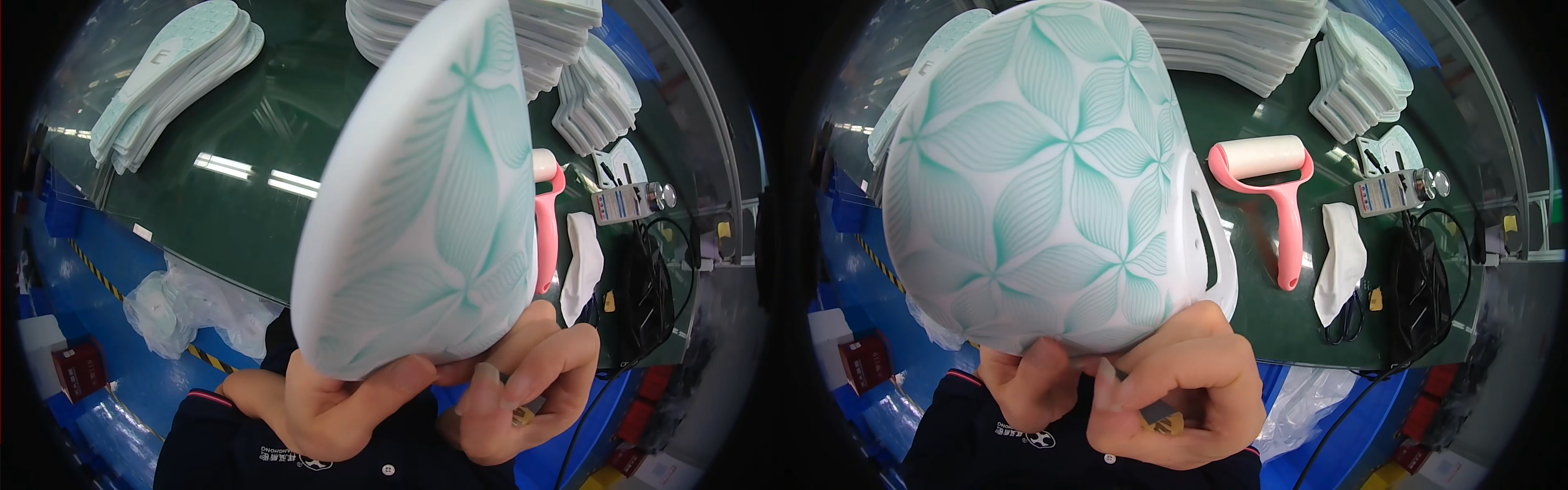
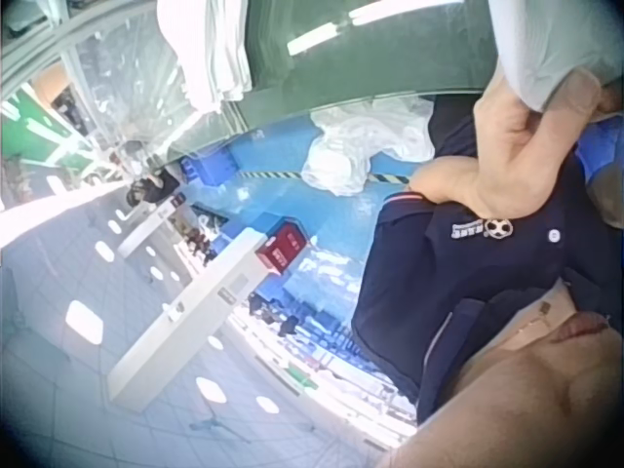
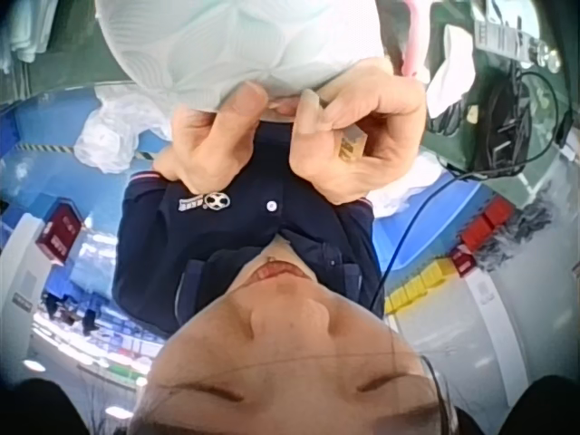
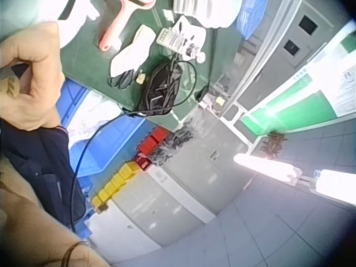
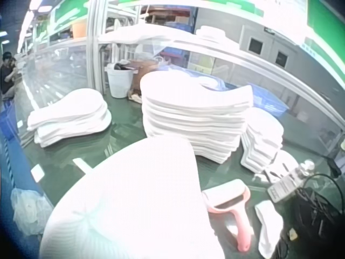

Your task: The person cleans white plastic parts with a light green floral pattern using a small abrasive pad and a white cloth. They pick up individual parts from a stack, rub the surface with the pad, wipe them with the cloth, and place them back on the table. The person handles the parts one at a time, turning them over to clean different sides.

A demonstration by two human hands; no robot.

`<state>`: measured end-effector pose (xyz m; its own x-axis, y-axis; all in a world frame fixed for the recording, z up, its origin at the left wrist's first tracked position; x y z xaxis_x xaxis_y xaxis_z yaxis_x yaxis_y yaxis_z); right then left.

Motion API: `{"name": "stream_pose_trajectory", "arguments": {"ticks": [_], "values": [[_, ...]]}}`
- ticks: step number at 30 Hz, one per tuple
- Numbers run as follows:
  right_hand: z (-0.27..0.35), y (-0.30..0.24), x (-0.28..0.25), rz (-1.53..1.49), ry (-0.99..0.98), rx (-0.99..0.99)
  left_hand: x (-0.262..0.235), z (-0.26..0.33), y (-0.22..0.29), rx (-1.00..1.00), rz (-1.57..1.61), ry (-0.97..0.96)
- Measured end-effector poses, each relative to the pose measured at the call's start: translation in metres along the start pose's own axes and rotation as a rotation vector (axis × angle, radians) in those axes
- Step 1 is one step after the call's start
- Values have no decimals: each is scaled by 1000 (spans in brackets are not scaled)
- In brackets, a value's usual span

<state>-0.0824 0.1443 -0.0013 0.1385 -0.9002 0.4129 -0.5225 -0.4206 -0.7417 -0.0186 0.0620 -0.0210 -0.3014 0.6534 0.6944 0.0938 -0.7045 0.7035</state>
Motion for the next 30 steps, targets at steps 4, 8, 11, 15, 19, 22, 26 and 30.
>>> {"name": "stream_pose_trajectory", "arguments": {"ticks": [4,8,11,15,19,22,26,30], "values": [[2,3,-3,35,-89,-78,-1,1,1,4,-19,30],[5,4,-4,38,45,-108,1,1,1,24,-34,29],[5,4,-5,57,52,-123,0,1,0,66,-64,45],[4,4,-3,53,14,-83,-1,5,0,50,-108,58],[1,2,-4,61,2,-66,1,-2,-2,75,-243,28],[0,-1,-2,70,-10,-40,2,2,-1,36,-157,53],[1,2,-2,49,-7,38,0,4,1,7,-81,90],[-6,-6,-10,-190,-112,136,1,2,8,31,-72,111]]}}
Point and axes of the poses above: each hand's wrist, its own z-axis away from the middle knuckle, its own x-axis out of the palm, y = z × x, the point moved 3 cm from there along -z, towards the middle knuckle, and after that the axes turned 11 degrees about -x, right-handed, at the moved point
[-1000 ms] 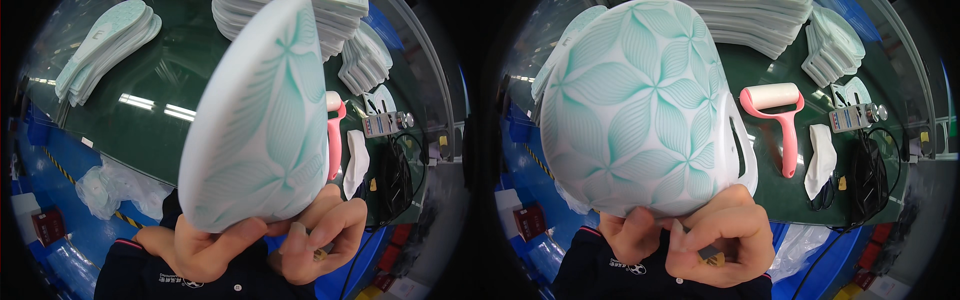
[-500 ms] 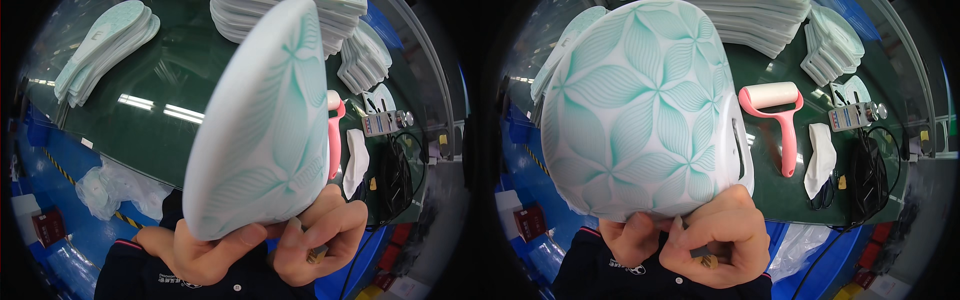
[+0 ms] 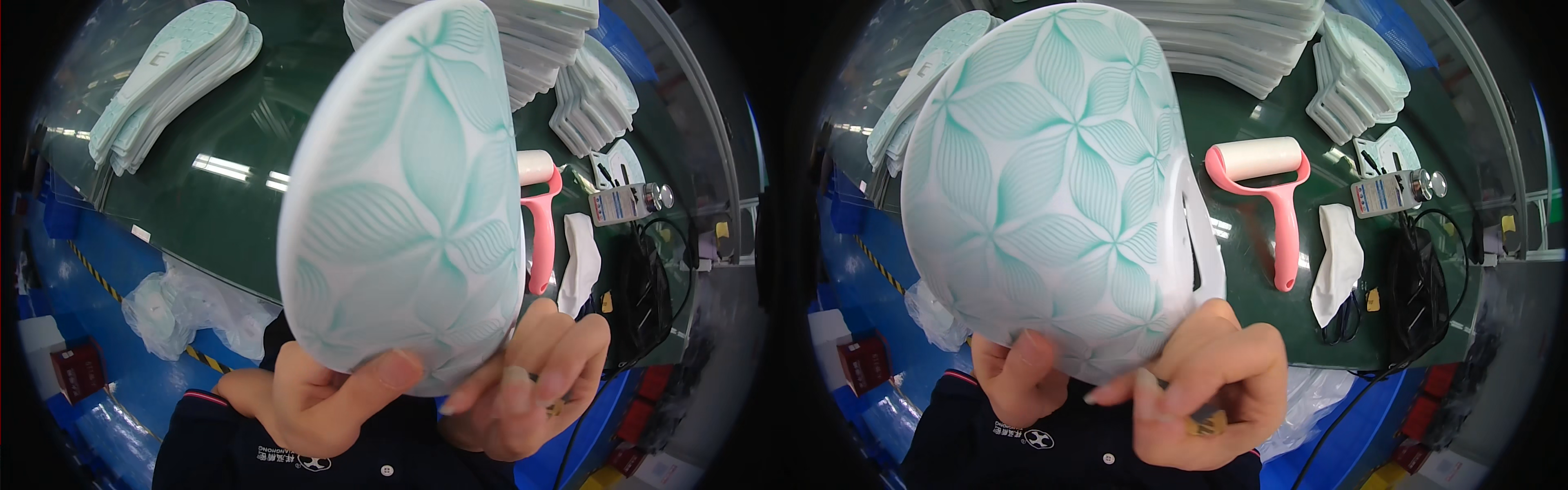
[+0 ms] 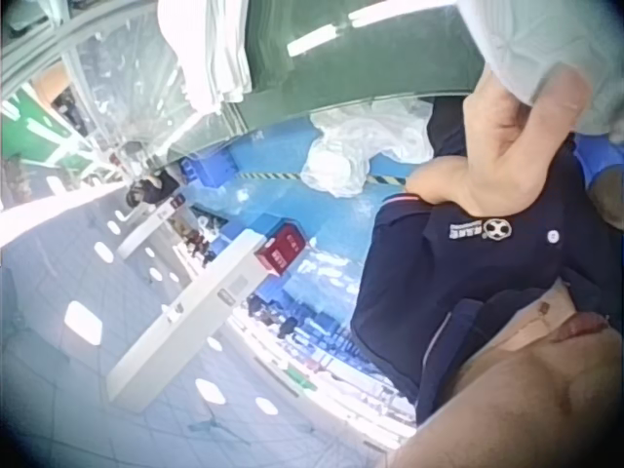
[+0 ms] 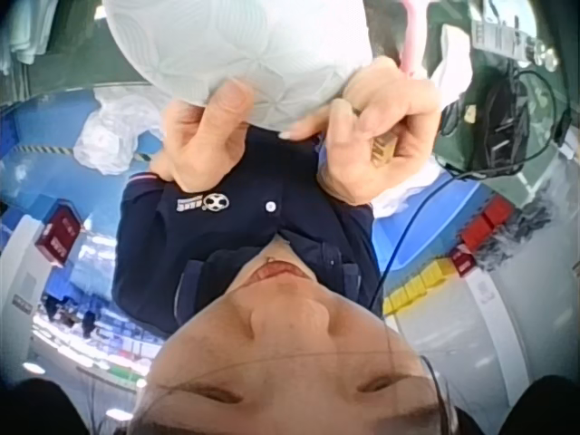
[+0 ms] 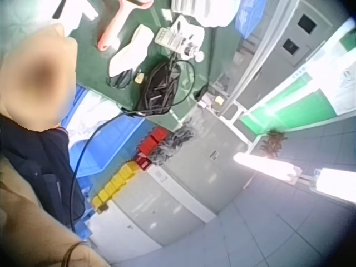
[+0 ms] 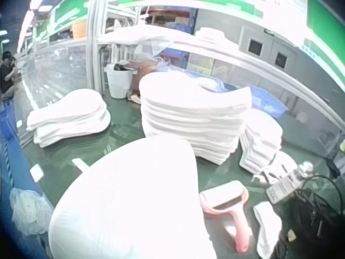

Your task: The person cleans white plastic parts with a light green floral pattern using a small abrasive pad and a white cloth. They pick up individual parts from a stack, rub the surface with the pad, wipe them with the cloth, and place them back on the table. The person handles the parts one at a time, turning them over to clean different sides.

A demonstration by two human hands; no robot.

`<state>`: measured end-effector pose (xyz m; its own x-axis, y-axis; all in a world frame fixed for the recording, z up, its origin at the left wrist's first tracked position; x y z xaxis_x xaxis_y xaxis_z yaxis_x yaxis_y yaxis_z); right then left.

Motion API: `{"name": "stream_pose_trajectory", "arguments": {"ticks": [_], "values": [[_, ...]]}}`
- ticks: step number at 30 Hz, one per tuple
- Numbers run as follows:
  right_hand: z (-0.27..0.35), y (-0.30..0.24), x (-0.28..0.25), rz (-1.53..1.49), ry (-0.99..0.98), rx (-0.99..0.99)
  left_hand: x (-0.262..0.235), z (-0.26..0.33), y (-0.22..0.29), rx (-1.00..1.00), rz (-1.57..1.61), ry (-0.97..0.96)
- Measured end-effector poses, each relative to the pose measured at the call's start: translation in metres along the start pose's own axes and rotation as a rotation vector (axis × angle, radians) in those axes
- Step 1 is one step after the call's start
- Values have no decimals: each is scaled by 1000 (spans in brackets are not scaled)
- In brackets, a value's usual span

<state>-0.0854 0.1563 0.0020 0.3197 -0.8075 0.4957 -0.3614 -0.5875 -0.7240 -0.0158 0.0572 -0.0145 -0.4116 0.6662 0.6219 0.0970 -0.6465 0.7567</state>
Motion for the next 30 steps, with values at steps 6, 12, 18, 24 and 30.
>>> {"name": "stream_pose_trajectory", "arguments": {"ticks": [6,12,18,24,30], "values": [[-3,-22,-27,-203,-32,52,-5,-5,13,-1,14,-106],[-11,-19,-62,127,65,-23,-9,-4,24,-61,-115,-186],[-28,3,-139,663,312,-12,-8,-4,24,-87,-93,-214],[-50,8,-152,1172,165,-124,-6,-3,25,-65,-109,-216],[-23,21,-78,198,-70,121,1,-16,34,-127,-101,-288]]}}
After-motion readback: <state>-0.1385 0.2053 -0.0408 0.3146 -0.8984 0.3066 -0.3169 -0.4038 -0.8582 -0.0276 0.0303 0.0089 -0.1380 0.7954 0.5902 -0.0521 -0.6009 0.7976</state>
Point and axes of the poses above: each hand's wrist, its own z-axis away from the middle knuckle, its own x-axis out of the palm, y = z × x, the point moved 3 cm from there along -z, towards the middle knuckle, and after that the axes turned 11 degrees about -x, right-handed, at the moved point
